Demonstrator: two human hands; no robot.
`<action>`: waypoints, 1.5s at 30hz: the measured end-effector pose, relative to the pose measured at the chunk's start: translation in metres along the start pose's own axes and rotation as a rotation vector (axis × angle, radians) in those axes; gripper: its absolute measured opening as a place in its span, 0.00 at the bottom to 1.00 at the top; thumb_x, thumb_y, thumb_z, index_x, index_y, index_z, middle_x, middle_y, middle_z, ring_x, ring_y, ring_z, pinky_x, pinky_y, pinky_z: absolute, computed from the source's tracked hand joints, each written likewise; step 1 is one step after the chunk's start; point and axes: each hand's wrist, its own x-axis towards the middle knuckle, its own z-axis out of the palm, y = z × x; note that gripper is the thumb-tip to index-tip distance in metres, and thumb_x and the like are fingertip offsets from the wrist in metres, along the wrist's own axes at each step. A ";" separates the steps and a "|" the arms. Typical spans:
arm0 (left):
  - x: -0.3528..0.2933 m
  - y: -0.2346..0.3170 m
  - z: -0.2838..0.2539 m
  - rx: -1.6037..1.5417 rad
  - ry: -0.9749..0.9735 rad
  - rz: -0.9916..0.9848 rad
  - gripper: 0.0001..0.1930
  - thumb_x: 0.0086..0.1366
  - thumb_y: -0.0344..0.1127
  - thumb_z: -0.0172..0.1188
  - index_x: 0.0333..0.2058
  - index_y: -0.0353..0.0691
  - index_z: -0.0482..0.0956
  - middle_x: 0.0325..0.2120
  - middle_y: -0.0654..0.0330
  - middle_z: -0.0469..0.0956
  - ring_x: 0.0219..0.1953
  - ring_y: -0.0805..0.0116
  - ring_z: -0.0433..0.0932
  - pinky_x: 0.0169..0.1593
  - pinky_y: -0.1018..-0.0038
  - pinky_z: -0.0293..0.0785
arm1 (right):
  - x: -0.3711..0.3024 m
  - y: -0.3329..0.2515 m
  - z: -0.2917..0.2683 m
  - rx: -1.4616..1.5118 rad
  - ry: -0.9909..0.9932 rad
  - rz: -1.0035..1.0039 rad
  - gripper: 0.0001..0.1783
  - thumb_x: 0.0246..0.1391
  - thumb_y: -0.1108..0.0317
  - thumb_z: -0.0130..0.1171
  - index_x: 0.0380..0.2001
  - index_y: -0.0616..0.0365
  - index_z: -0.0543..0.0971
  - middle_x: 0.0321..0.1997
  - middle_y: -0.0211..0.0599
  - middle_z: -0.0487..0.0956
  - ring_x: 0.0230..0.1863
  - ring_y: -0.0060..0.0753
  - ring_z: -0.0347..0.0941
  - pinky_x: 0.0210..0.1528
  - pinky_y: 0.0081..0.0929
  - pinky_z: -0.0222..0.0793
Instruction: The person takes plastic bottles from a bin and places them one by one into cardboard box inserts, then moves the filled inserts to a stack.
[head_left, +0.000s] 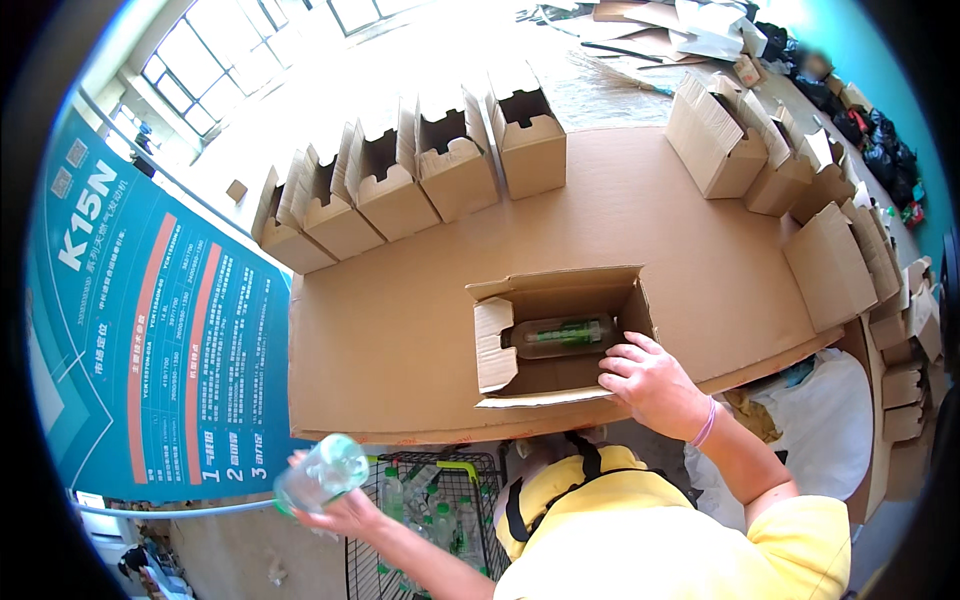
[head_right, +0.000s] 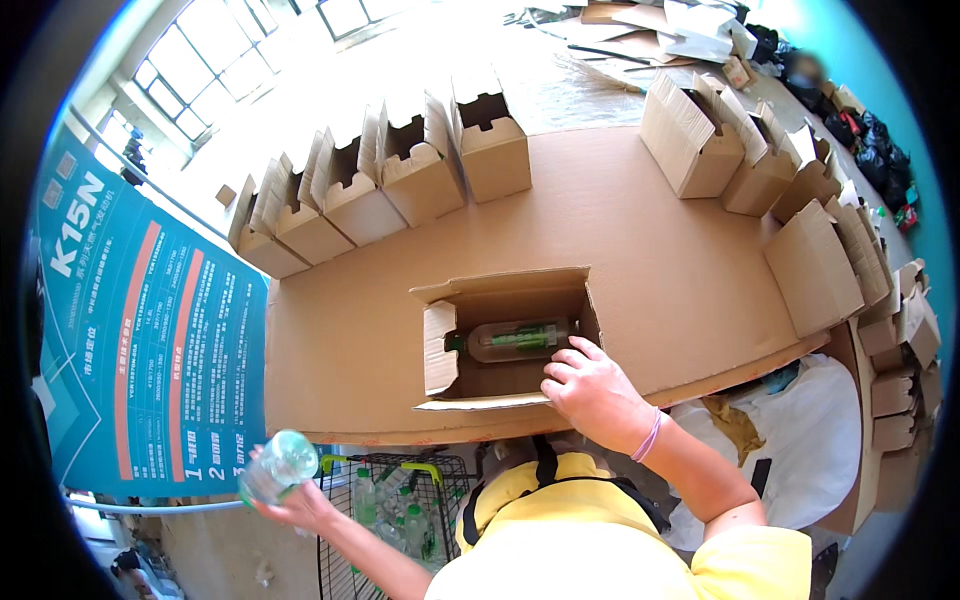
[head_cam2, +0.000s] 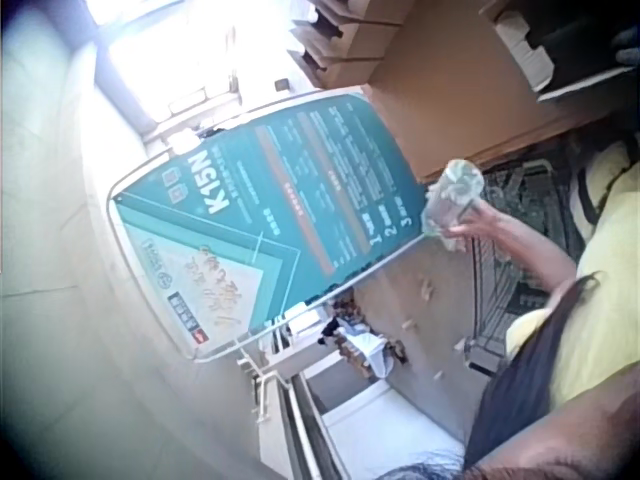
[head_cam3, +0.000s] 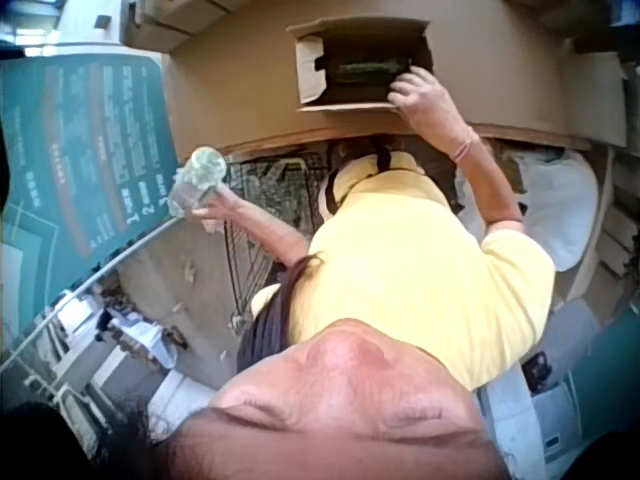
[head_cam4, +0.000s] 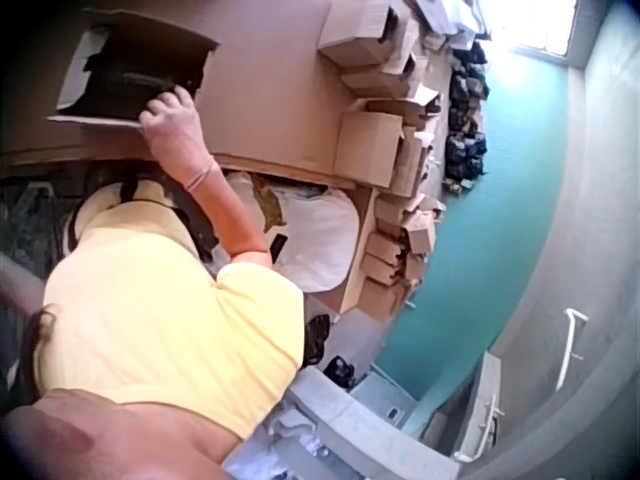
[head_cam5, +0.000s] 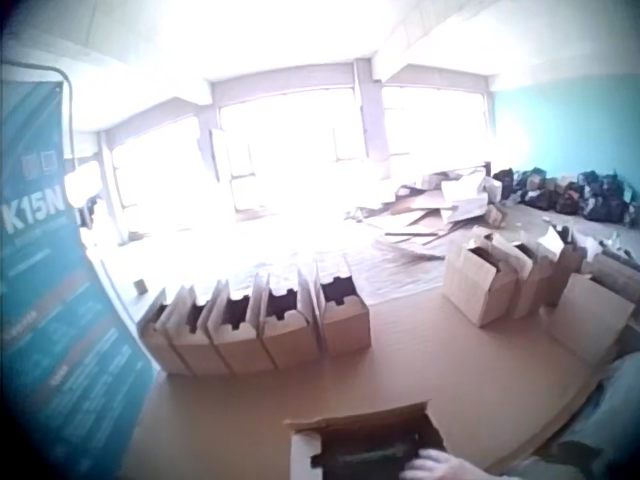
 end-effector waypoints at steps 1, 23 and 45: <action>0.001 -0.017 0.040 -0.012 -0.157 -0.098 0.41 0.55 0.51 0.68 0.60 0.35 0.61 0.56 0.52 0.66 0.62 0.52 0.63 0.69 0.52 0.57 | -0.004 0.002 0.000 0.005 -0.004 0.002 0.12 0.44 0.71 0.65 0.35 0.58 0.81 0.42 0.37 0.81 0.53 0.37 0.74 0.67 0.44 0.62; -0.087 -0.307 0.153 1.836 -2.592 -0.553 0.37 0.42 0.43 0.75 0.51 0.38 0.69 0.39 0.45 0.81 0.43 0.45 0.80 0.47 0.56 0.77 | -0.035 0.028 0.015 0.176 0.189 -0.027 0.04 0.43 0.72 0.57 0.21 0.58 0.81 0.27 0.33 0.80 0.44 0.33 0.78 0.69 0.48 0.59; -0.054 -0.133 0.113 1.443 -1.217 -0.163 0.19 0.59 0.38 0.67 0.47 0.36 0.80 0.42 0.54 0.83 0.50 0.55 0.79 0.55 0.62 0.73 | -0.051 0.024 0.003 0.458 0.502 0.293 0.27 0.51 0.61 0.68 0.53 0.59 0.76 0.55 0.46 0.77 0.58 0.51 0.72 0.63 0.44 0.66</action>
